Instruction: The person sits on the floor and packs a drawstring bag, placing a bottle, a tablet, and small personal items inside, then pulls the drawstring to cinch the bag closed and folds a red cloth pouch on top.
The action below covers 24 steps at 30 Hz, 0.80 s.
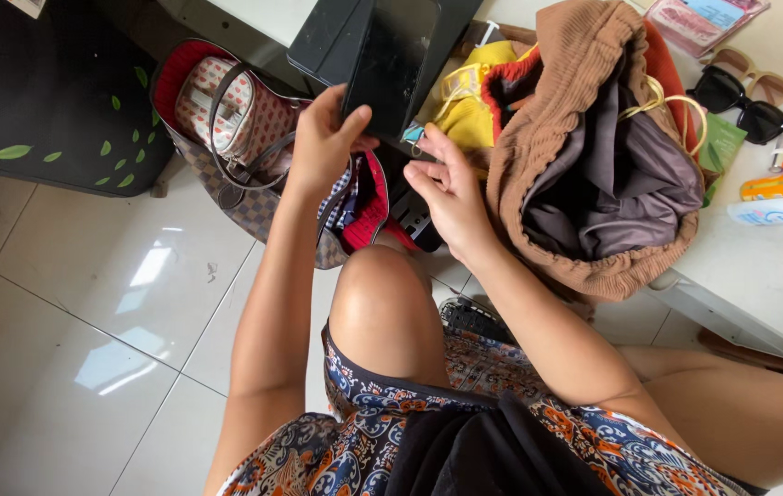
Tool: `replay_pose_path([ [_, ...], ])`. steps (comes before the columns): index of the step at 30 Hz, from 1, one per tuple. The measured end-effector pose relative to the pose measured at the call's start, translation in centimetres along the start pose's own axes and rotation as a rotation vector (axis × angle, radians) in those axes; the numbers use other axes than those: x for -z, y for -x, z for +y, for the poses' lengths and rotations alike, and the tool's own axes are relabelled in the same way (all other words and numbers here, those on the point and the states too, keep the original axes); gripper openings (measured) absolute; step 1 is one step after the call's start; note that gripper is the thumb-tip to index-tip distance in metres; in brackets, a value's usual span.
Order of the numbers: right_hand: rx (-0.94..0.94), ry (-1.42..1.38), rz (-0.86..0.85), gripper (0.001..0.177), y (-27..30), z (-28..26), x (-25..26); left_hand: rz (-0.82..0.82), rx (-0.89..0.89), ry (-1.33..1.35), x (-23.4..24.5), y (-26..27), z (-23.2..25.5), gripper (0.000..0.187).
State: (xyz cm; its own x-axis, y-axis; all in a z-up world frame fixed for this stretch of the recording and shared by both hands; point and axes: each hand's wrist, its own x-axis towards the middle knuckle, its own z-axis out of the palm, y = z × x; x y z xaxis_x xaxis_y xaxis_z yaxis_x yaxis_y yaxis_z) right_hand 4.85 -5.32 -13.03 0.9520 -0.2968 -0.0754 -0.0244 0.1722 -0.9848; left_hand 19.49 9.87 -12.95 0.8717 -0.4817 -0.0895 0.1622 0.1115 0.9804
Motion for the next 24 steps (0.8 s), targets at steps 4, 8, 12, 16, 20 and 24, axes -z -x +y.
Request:
replay_pose_path([
  [4,-0.002,0.171,-0.049,0.060,0.8,-0.3,0.4,-0.005,0.019,-0.066,0.4,-4.6,-2.1,0.042],
  [8,0.022,0.286,-0.102,0.048,1.3,-0.7,0.7,0.045,-0.019,-0.201,0.3,-5.8,-2.4,0.048],
  [12,0.053,0.289,-0.132,0.042,1.4,-0.6,0.7,0.084,-0.044,-0.419,-0.3,-5.0,-0.8,0.050],
  [16,0.018,0.284,-0.165,0.038,1.8,-0.5,1.0,0.137,-0.016,-0.607,-1.3,-5.1,-0.2,0.050],
  [20,-0.010,0.272,-0.185,0.035,2.7,-1.4,1.2,0.231,-0.067,-0.755,-1.4,-5.7,-0.5,0.054],
  [24,-0.092,0.199,-0.305,0.032,6.3,-5.1,2.7,0.380,-0.514,-1.075,-4.0,-4.5,1.1,0.059],
])
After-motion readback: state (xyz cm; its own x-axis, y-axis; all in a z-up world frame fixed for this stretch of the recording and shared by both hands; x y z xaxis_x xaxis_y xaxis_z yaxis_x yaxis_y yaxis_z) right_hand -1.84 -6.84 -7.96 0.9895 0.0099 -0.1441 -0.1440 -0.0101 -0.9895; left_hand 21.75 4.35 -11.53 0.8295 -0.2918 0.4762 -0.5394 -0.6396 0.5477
